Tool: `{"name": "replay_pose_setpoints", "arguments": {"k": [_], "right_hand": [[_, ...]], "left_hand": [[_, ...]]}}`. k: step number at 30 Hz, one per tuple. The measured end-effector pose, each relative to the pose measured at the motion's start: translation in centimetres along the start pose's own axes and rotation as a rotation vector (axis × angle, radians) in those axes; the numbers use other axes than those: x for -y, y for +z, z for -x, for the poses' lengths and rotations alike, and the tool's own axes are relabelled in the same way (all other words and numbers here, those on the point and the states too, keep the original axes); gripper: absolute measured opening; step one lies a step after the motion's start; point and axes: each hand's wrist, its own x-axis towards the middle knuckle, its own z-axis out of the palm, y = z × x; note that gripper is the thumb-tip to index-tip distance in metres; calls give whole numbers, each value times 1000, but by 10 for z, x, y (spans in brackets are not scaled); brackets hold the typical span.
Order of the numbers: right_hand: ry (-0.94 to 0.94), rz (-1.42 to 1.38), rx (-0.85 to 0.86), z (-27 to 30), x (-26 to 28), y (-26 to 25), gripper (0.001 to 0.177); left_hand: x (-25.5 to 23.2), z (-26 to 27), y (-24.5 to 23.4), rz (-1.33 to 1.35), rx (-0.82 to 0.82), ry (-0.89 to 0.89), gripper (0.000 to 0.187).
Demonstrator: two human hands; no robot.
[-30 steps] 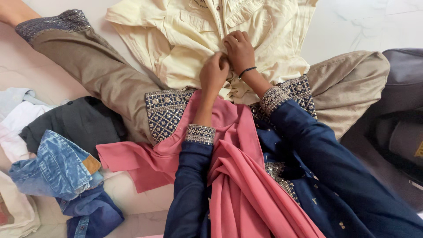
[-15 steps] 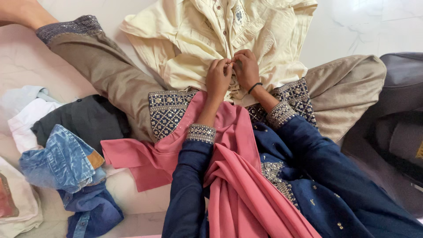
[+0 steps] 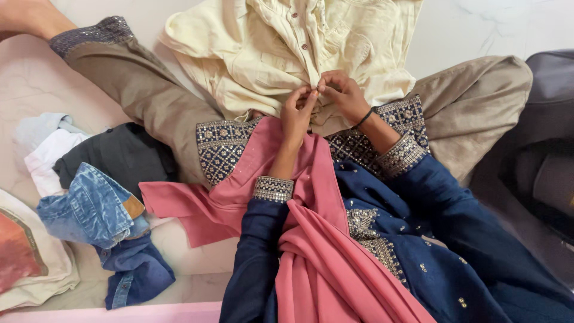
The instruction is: The person buttons a light-colored long-sleeve shirt while sitting on the floor.
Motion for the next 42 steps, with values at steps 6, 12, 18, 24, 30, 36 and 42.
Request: {"name": "replay_pose_setpoints", "arguments": {"k": [6,12,18,24,30,36,42], "right_hand": [[-104,401,-93,0,30,15,8],[-175,722,-302,6,44,51,10],[135,86,-370,-1,3,45,9],[211,-277,-284,-1,-26,26,13],[-44,257,-323,1,24,40,15],[-324,710,-260,18,76,56,14],[-409,819,7,23,65,56,12]], "left_hand": [[16,-14,-5,-203,-63,277,18],[12,-14,-3,-326,-146,340,12],[-8,1,6,-487,-151,387,12],[-10,5,9,-725,-208,629,12],[-11,-13,-7,-482,42,402,10],[-13,-21,-23,132,60,254,26],[-6,-50,-26,-325,-138,236,30]]}}
